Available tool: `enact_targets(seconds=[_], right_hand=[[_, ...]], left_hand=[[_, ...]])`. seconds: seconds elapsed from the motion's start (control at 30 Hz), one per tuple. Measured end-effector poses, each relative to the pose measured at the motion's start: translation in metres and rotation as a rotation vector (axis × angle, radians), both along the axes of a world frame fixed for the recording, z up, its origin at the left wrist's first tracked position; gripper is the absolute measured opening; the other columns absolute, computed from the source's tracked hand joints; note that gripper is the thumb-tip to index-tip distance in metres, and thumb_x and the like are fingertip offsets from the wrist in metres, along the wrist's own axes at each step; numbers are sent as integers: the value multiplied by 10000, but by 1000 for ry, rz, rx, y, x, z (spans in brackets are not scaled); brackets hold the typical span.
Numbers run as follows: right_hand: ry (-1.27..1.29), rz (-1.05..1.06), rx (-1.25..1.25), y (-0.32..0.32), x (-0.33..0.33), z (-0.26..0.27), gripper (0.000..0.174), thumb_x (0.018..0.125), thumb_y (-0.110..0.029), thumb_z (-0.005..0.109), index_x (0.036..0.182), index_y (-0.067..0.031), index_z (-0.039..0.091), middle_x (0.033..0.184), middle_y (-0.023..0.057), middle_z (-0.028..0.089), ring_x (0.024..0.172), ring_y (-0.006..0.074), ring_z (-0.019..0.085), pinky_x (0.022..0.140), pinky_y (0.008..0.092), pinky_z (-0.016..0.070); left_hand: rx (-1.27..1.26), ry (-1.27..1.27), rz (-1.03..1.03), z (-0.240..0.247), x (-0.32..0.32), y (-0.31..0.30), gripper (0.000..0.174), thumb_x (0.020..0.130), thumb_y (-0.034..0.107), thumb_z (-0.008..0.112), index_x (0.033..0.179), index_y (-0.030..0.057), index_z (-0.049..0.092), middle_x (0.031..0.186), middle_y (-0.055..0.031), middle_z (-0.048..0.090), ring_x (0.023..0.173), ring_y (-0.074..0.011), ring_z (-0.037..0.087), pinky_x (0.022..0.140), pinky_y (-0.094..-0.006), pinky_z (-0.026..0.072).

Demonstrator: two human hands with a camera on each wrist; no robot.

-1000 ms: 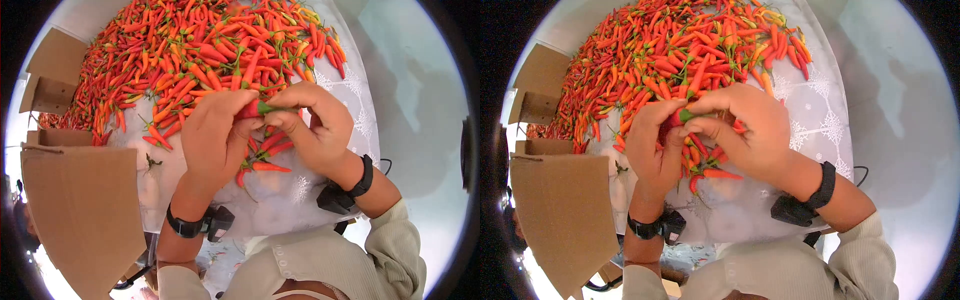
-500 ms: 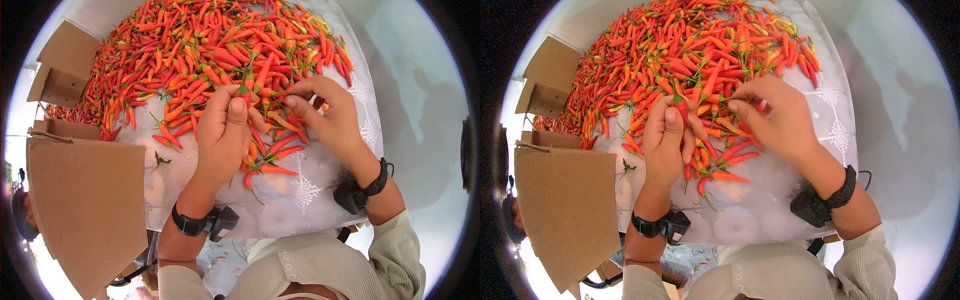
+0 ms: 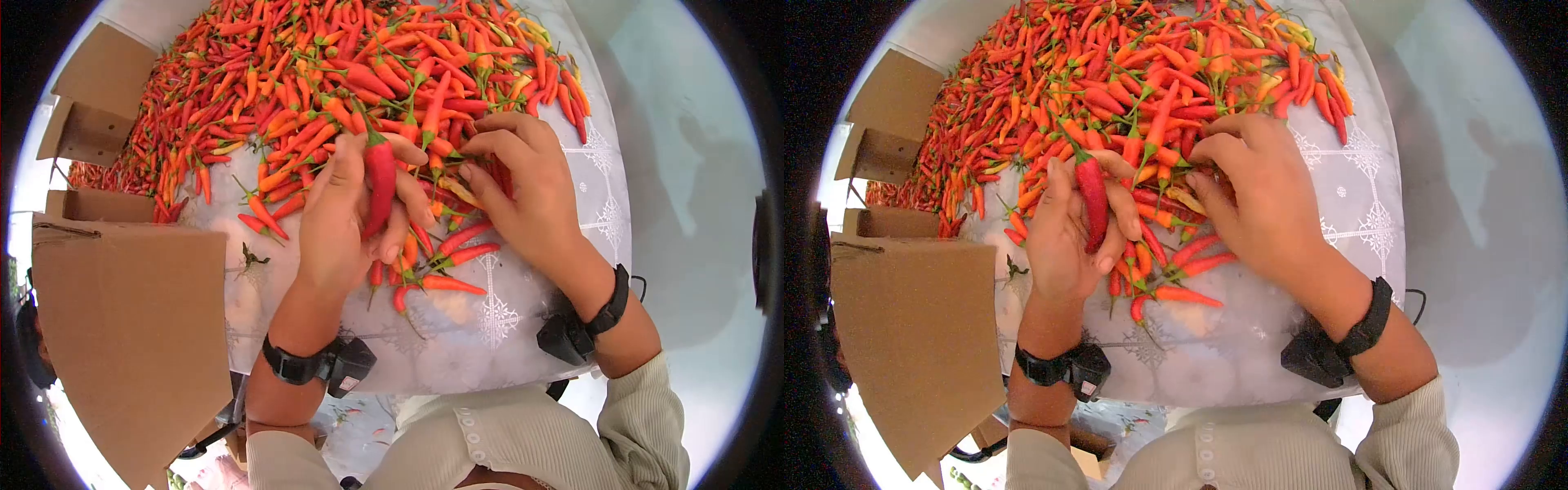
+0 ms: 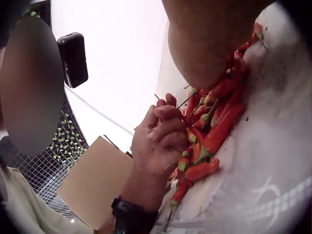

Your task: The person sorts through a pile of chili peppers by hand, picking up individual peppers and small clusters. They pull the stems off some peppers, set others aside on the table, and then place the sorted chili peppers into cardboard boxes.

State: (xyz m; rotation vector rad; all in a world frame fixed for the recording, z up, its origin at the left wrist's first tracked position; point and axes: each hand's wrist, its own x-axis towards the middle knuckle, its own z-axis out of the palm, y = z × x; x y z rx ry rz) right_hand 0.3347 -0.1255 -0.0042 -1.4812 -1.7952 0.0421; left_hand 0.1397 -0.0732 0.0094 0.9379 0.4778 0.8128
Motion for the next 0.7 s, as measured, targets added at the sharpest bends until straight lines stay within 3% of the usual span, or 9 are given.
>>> enact_targets(seconds=[0.2,0.5,0.57,0.67,0.7], right_hand=[[89,1,129,7,-4,2,244,735,-63,700,970,-83,639,983,103,590,922,304,564,788,393,459],[27,126,93,22,-22,8,265,732,38,670,975,-66,664,1018,107,592,893,282,590,775,334,487],[89,135,96,20,-17,6,240,739,55,655,953,-54,666,1019,104,592,881,279,594,761,332,489],[-32,70,244,11,-6,24,200,790,68,638,969,-21,633,999,100,606,899,223,603,749,321,491],[88,94,254,7,-4,30,164,825,29,627,983,-14,621,987,93,610,908,199,602,743,308,490]], left_hand=[[58,82,63,5,0,-2,329,1015,305,364,1042,3,491,695,-156,616,356,-85,407,348,-188,323],[228,126,387,7,2,-4,186,961,193,551,1039,51,461,686,-28,535,429,-21,383,366,-166,277],[215,182,451,8,3,-5,204,941,174,587,1042,49,461,721,-15,536,492,-20,416,414,-165,315],[321,313,601,1,3,-1,242,922,167,621,1059,46,462,778,-6,537,582,-25,454,499,-170,368],[380,369,659,-2,3,1,256,918,169,629,1066,44,462,799,-4,537,611,-28,465,530,-173,385]])
